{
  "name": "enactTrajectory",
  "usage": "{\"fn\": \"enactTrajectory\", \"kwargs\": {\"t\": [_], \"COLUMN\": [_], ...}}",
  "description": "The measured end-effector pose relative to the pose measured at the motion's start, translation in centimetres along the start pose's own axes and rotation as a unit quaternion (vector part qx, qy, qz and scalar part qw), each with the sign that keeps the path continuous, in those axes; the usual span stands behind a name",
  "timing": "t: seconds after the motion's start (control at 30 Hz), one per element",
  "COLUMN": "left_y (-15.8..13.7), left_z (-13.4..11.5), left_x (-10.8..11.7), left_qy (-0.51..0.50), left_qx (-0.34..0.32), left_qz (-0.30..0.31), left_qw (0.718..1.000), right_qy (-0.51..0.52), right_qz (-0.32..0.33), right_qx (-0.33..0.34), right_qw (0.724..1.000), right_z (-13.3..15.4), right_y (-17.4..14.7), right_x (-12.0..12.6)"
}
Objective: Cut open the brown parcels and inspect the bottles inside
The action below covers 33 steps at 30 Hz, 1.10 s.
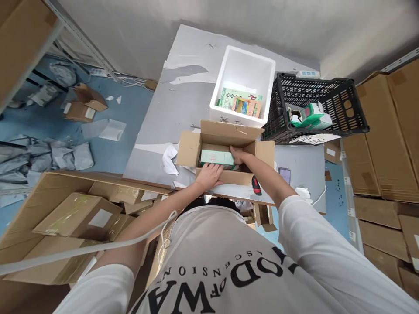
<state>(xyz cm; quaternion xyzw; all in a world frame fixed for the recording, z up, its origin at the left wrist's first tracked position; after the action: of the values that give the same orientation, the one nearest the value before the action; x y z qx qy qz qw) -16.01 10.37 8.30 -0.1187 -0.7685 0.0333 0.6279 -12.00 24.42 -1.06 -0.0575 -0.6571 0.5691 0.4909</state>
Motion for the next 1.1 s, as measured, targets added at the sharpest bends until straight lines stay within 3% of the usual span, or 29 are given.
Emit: {"fn": "enactTrajectory", "kwargs": {"t": [0.27,0.47,0.77,0.93,1.1], "left_y": [0.5,0.3,0.2,0.3,0.9], "left_z": [0.1,0.1,-0.1,-0.1,0.5], "left_x": [0.0,-0.3,-0.3,-0.3,-0.3], "left_qy": [-0.001,0.003,-0.013,-0.021,-0.027], "left_qx": [-0.001,-0.004,-0.004,-0.002,0.022], "left_qz": [0.003,-0.010,-0.026,-0.030,-0.037], "left_qw": [1.000,1.000,1.000,0.999,0.999], "right_qy": [-0.023,0.003,-0.003,-0.021,-0.137], "right_qz": [-0.011,-0.078,-0.102,-0.110,-0.207], "right_qx": [0.033,0.043,0.035,0.039,0.018], "right_qw": [0.999,0.996,0.994,0.993,0.969], "right_z": [1.8,0.1,1.2,2.1,3.2], "right_y": [-0.5,1.5,0.6,-1.8,-7.8], "right_x": [-2.0,-0.4,-1.1,0.5,5.1]}}
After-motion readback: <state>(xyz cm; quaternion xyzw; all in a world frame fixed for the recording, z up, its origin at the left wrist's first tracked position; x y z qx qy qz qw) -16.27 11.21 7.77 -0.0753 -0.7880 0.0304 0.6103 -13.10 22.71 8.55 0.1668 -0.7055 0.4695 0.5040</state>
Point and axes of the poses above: each hand's wrist, its own y-axis towards the middle knuckle, its own x-axis out of the back of the hand, z = x × y, the point moved 10 cm from there along y, towards the middle knuckle
